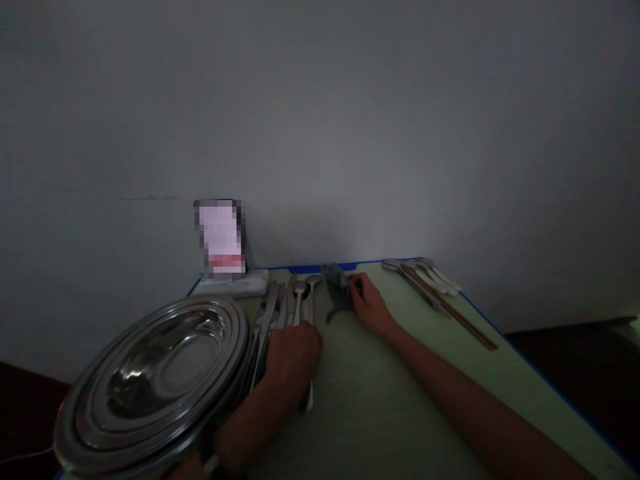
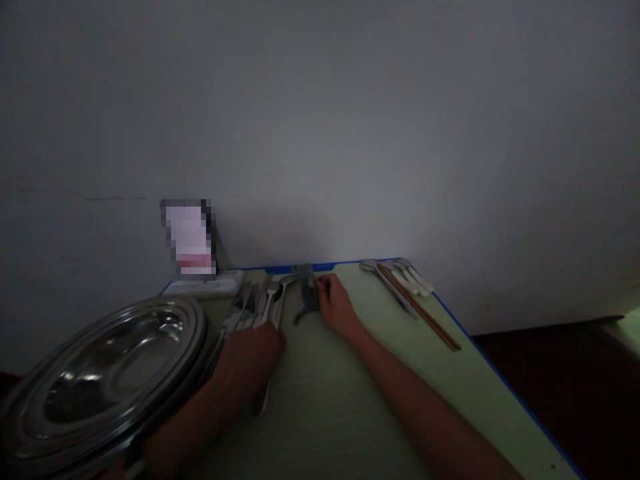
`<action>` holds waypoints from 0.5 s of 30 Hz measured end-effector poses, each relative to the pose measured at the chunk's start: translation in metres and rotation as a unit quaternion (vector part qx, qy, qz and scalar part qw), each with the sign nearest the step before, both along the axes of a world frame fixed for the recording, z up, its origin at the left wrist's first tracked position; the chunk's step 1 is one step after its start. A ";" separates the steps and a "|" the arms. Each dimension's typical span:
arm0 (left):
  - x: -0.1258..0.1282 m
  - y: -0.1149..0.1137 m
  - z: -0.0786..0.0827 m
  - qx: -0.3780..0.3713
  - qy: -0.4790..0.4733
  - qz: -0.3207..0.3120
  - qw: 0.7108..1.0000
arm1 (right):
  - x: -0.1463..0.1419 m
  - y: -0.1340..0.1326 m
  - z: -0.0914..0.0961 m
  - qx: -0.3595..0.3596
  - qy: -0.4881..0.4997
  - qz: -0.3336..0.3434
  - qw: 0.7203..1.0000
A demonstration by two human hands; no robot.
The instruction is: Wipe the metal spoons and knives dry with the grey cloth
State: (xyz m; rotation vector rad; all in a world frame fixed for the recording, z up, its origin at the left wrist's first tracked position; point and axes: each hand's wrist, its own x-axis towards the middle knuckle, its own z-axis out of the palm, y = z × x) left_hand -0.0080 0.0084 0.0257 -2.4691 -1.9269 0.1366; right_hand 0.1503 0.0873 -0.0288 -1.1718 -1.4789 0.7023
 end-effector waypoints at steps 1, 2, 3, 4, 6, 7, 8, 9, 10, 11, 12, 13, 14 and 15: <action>0.000 0.000 0.002 -0.003 -0.004 0.003 1.000 | 0.003 0.004 -0.001 -0.020 0.053 -0.025 0.998; 0.000 0.001 0.003 -0.005 -0.010 0.007 1.000 | 0.007 0.007 -0.002 -0.035 0.094 -0.048 0.994; 0.000 0.002 0.004 -0.005 -0.018 0.010 1.000 | 0.010 0.010 -0.004 -0.044 0.123 -0.064 0.989; 0.001 0.002 0.005 -0.004 -0.029 0.013 0.999 | 0.013 0.014 -0.006 -0.050 0.146 -0.074 0.985; 0.004 0.003 0.005 -0.002 -0.057 0.017 0.998 | 0.017 0.019 -0.010 -0.066 0.205 -0.077 0.973; 0.006 0.002 0.004 -0.001 -0.074 0.018 0.997 | 0.018 0.021 -0.011 -0.074 0.234 -0.073 0.967; 0.008 0.002 0.002 -0.001 -0.092 0.018 0.996 | 0.018 0.023 -0.012 -0.080 0.263 -0.068 0.959; 0.010 0.001 0.000 -0.001 -0.113 0.017 0.993 | 0.018 0.024 -0.012 -0.085 0.293 -0.063 0.950; 0.011 0.001 -0.003 -0.002 -0.135 0.015 0.991 | 0.018 0.025 -0.011 -0.089 0.323 -0.058 0.940; 0.012 0.001 -0.007 -0.004 -0.158 0.012 0.987 | 0.017 0.026 -0.010 -0.091 0.351 -0.054 0.930; 0.013 0.001 -0.010 -0.005 -0.182 0.009 0.983 | 0.017 0.027 -0.009 -0.093 0.373 -0.051 0.922; 0.013 0.001 -0.014 -0.006 -0.206 0.006 0.978 | 0.017 0.027 -0.008 -0.097 0.395 -0.044 0.913; 0.012 0.001 -0.018 -0.006 -0.225 0.003 0.974 | 0.017 0.028 -0.007 -0.105 0.420 -0.033 0.901; 0.012 0.002 -0.021 -0.004 -0.248 0.002 0.969 | 0.017 0.029 -0.006 -0.115 0.447 -0.020 0.887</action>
